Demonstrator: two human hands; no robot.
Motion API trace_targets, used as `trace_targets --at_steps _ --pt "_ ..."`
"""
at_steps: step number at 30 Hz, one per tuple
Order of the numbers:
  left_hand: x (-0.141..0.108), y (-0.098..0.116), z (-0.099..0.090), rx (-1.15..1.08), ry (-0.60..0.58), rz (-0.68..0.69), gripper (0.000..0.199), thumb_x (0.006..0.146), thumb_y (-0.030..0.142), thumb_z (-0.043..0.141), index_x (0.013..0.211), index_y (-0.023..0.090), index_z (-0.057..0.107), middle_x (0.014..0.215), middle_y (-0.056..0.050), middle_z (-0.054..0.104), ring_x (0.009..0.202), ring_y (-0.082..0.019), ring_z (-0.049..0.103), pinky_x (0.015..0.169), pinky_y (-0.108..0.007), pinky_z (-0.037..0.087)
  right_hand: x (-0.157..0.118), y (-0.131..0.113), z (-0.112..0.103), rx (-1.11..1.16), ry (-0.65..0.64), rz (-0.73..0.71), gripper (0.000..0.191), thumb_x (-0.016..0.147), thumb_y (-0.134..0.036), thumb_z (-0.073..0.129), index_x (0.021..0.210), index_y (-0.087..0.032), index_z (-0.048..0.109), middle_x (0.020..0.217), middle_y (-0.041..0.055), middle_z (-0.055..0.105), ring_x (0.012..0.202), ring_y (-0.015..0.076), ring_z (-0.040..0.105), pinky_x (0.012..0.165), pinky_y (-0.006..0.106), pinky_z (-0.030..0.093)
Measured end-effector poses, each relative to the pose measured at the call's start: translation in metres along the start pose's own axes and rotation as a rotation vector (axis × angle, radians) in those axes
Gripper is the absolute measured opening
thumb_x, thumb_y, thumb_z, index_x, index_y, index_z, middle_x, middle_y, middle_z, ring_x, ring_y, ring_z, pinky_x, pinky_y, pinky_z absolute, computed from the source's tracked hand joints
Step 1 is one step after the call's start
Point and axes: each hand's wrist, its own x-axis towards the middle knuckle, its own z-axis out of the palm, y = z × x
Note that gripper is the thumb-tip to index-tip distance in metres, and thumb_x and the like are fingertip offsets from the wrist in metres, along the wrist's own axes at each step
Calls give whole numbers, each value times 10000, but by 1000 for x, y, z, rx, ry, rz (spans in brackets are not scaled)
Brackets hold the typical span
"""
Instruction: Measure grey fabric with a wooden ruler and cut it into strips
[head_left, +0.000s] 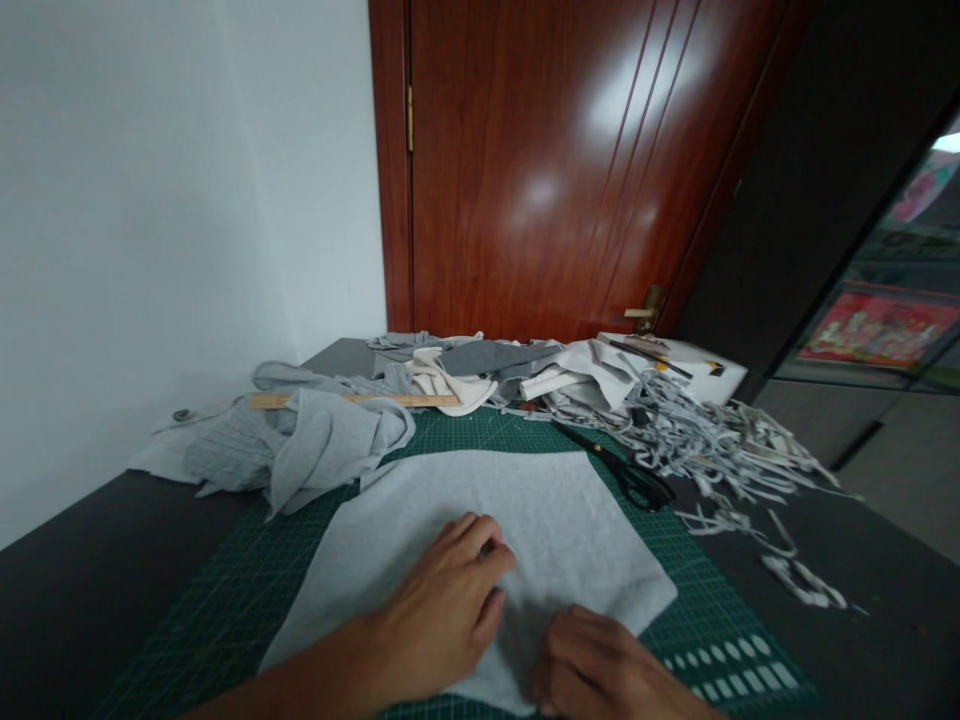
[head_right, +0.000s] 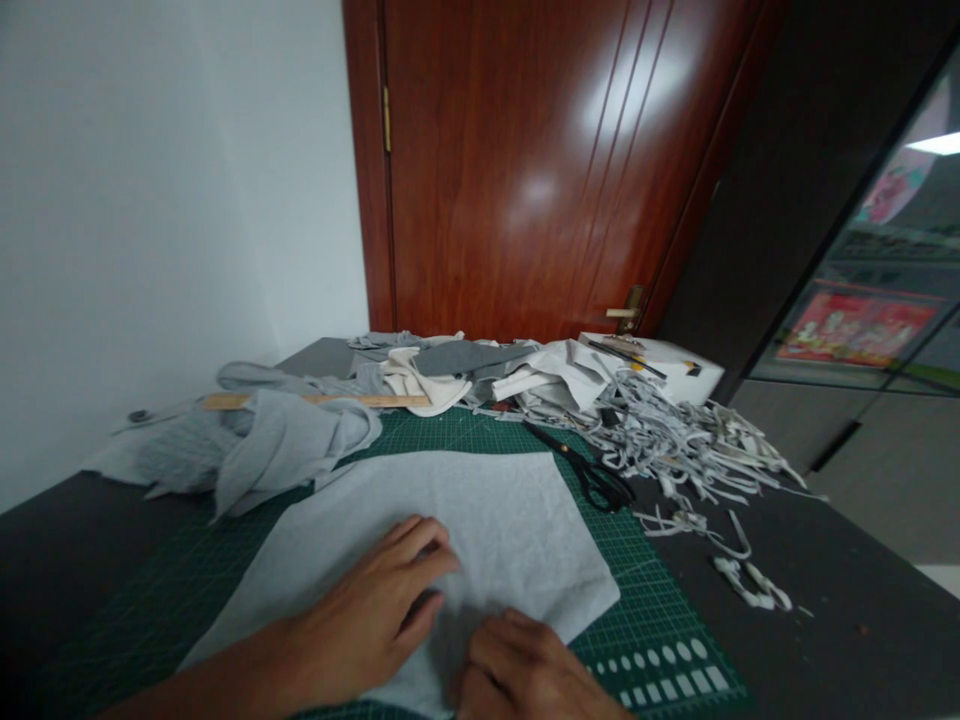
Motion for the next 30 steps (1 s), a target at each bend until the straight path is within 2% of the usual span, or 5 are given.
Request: trace_targets --at_steps 6,13,18,22,30 --pt "7 -19 0 139 -50 -23 639 927 295 619 1545 243 465 1687 -149 362 1560 -375 291 1234 -697 189 8 2 -4 -45 -59 -55 485 1160 -301 285 844 -188 635 706 4 599 631 151 540 560 300 386" --pt "15 -33 -8 170 -227 -125 775 976 594 549 1655 379 242 1763 -26 102 1625 -361 15 1203 -776 -79 10 11 -2 40 -186 14 323 1095 -371 534 847 -204 657 735 -3 640 614 144 570 535 300 365" --pt "27 -36 -7 150 -101 -134 602 1008 512 530 1571 320 439 1710 -62 343 1580 -382 255 1201 -793 124 11 20 3 162 -267 44 265 1055 -339 618 851 -196 710 700 1 675 585 135 575 506 294 346" --pt "54 -45 -6 192 91 -141 278 929 206 572 1164 177 718 1300 -114 711 1249 -293 624 1102 -525 449 13 27 19 234 -284 63 222 1001 -290 682 802 -193 704 637 -20 673 533 120 544 473 298 294" --pt "82 -66 6 257 212 -204 268 906 183 535 1109 122 699 1197 -156 697 1183 -329 616 1036 -503 468 20 40 39 263 -417 89 249 961 -348 701 766 -213 627 577 -64 571 441 94 436 395 268 207"
